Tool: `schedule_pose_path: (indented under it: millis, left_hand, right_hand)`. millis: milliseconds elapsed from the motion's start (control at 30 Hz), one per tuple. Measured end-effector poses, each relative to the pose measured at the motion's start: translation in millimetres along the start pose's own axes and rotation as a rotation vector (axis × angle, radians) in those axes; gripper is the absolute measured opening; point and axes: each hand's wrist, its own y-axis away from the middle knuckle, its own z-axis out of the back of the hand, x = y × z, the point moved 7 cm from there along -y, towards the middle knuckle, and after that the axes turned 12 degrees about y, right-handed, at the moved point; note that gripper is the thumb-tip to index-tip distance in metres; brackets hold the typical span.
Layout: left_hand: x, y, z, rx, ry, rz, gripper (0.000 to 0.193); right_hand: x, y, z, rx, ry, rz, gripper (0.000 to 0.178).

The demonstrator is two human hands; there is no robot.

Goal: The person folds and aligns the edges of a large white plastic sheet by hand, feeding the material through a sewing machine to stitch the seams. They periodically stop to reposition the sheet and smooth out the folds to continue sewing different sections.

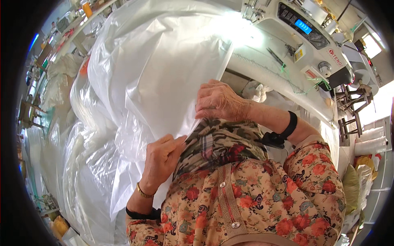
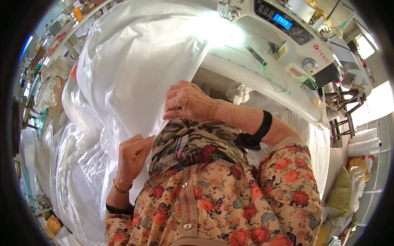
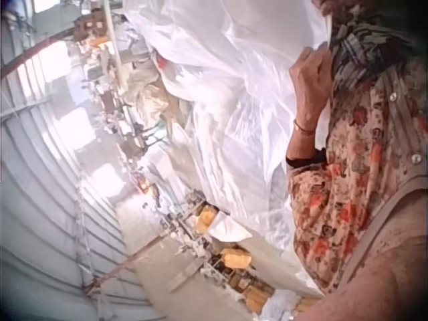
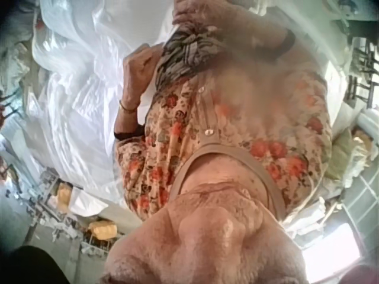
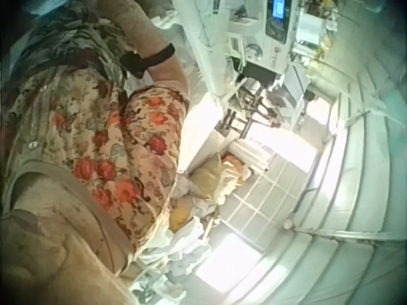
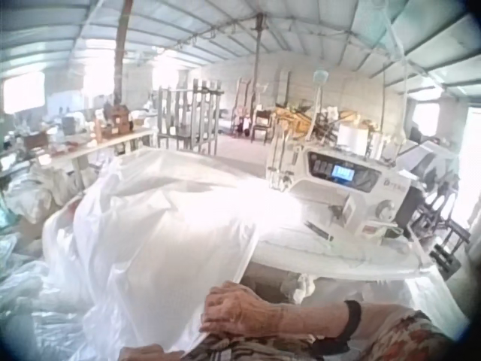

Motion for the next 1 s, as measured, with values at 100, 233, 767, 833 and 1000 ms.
schedule_pose_path:
  millis: [100,233,767,833,1000]
  left_hand:
    - [4,-1,5,0.001,0.013,0.024,0.017]
    - [8,-3,11,-0.004,0.076,0.03,0.017]
    - [-7,4,22,-0.04,0.144,0.037,0.017]
    - [-9,3,26,-0.043,0.148,0.027,0.017]
    - [-10,4,36,-0.07,0.163,0.007,0.015]
  right_hand:
    - [-22,0,8,-0.023,0.0,-0.029,0.02]
    - [-52,4,11,-0.024,0.027,-0.098,0.017]
    - [-46,1,19,-0.082,-0.007,-0.043,0.023]
    - [-59,2,27,-0.113,0.036,-0.07,0.024]
    - [-94,6,41,-0.116,0.072,-0.133,0.023]
